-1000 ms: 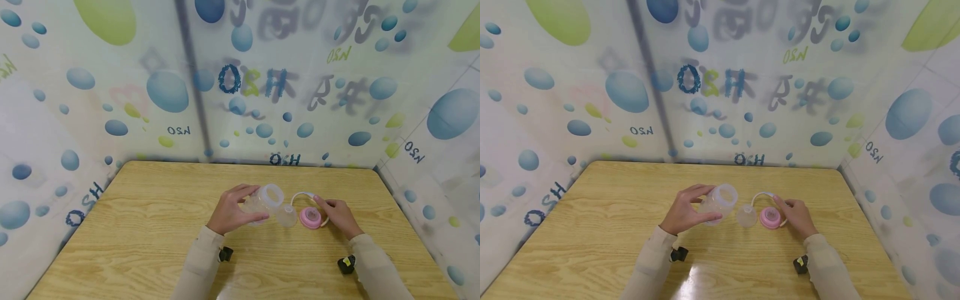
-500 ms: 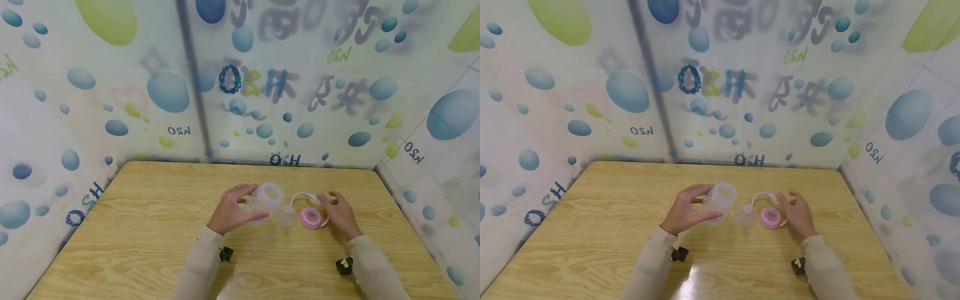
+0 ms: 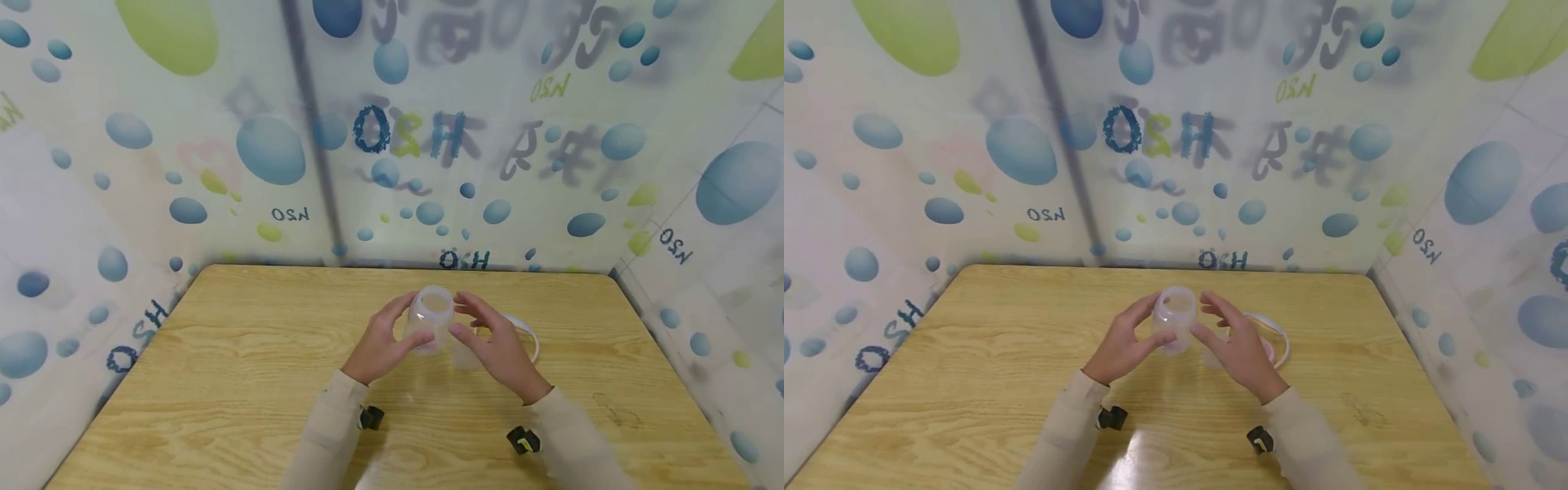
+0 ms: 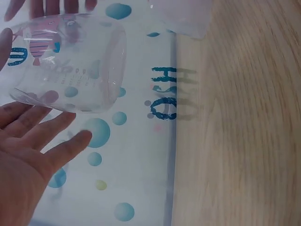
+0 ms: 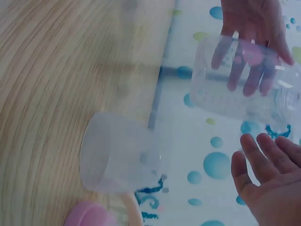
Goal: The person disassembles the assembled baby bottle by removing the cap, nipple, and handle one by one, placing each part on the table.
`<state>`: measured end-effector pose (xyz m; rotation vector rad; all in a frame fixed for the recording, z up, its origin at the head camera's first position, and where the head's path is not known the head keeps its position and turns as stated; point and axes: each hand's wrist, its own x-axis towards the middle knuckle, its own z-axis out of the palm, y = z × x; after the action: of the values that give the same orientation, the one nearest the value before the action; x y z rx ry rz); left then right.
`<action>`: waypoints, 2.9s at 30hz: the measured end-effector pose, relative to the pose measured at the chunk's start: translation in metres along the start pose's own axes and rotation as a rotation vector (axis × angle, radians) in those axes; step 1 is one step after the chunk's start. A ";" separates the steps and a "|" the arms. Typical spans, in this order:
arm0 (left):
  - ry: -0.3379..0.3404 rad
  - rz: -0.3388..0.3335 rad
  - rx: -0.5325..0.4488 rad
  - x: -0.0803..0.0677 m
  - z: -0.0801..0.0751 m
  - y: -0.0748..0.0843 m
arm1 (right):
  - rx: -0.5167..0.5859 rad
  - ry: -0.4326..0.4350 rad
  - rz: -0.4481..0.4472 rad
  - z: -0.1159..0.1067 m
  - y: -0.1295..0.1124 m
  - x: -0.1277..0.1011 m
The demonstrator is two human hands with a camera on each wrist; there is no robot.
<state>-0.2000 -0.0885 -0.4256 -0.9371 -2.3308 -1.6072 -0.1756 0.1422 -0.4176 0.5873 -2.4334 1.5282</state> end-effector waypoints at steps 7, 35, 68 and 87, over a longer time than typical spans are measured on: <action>-0.030 -0.060 -0.034 -0.001 -0.002 -0.004 | 0.053 -0.004 -0.020 0.017 -0.006 0.006; -0.048 -0.153 0.134 -0.004 -0.005 -0.018 | 0.026 -0.026 -0.020 0.035 0.015 0.007; -0.137 -0.181 0.091 -0.005 -0.005 -0.027 | -0.081 -0.079 0.000 0.037 0.021 0.004; -0.142 -0.199 0.124 -0.004 -0.006 -0.026 | -0.124 -0.076 0.043 0.038 0.019 0.001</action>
<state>-0.2131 -0.1012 -0.4455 -0.8413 -2.6615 -1.4862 -0.1836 0.1152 -0.4497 0.5822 -2.5911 1.3814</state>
